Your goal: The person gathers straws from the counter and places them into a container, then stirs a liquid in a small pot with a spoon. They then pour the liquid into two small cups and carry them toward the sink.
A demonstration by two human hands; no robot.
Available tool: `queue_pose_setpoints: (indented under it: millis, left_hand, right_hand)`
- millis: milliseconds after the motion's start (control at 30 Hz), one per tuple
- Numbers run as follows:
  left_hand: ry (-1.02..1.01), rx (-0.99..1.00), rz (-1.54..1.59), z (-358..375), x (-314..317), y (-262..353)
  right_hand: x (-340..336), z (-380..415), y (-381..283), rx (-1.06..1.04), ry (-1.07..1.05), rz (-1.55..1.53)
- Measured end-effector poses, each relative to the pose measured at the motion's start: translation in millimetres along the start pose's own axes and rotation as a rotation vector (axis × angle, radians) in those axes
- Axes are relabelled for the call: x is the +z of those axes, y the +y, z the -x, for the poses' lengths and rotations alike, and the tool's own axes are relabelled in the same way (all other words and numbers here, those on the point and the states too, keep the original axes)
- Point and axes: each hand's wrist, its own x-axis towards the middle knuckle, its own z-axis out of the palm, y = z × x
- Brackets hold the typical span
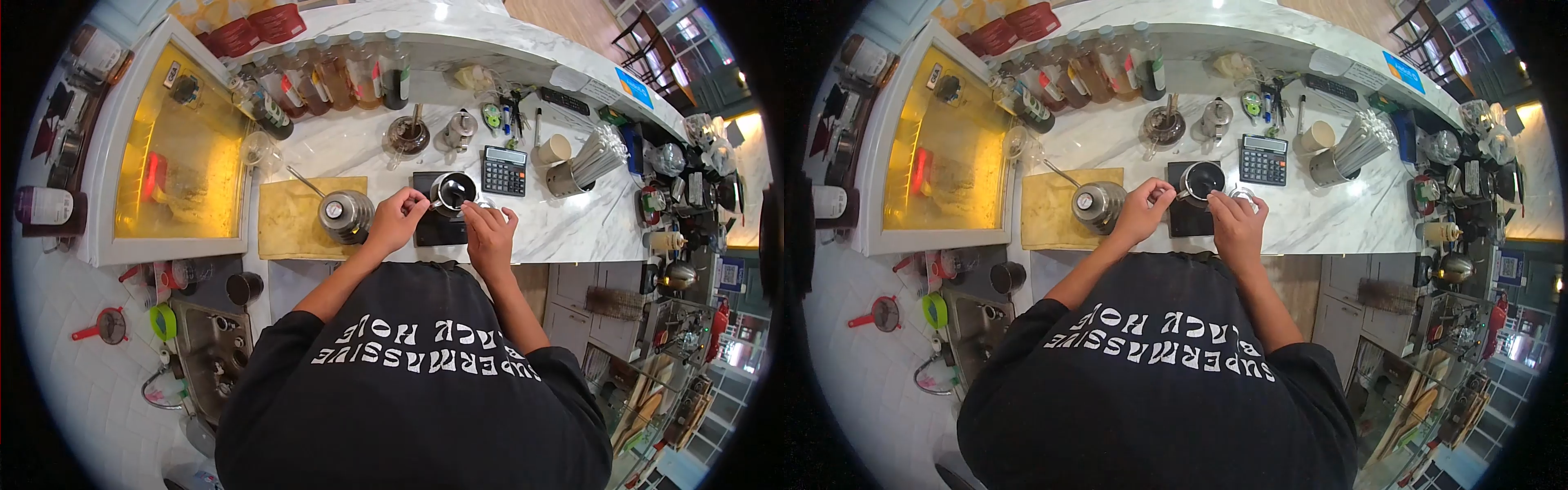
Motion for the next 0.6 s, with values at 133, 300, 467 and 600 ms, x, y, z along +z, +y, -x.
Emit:
queue_pose_setpoints:
  millis: [133,300,467,600]
  left_hand:
    - [0.007,-0.037,-0.039,9.8,-3.9,0.4]
    - [0.025,-0.048,-0.064,16.9,-0.9,11.5]
    - [0.075,-0.018,-0.029,20.6,11.0,7.4]
    - [0.207,0.022,0.009,22.7,21.1,6.5]
  right_hand:
    - [1.0,-1.2,1.9,-0.01,-0.004,-0.005]
    - [-2.9,-2.8,4.1,-0.014,-0.017,-0.021]
    - [-5.7,-3.7,8.1,-0.035,-0.035,-0.019]
    - [-5.5,-2.3,13.3,-0.057,-0.045,-0.04]
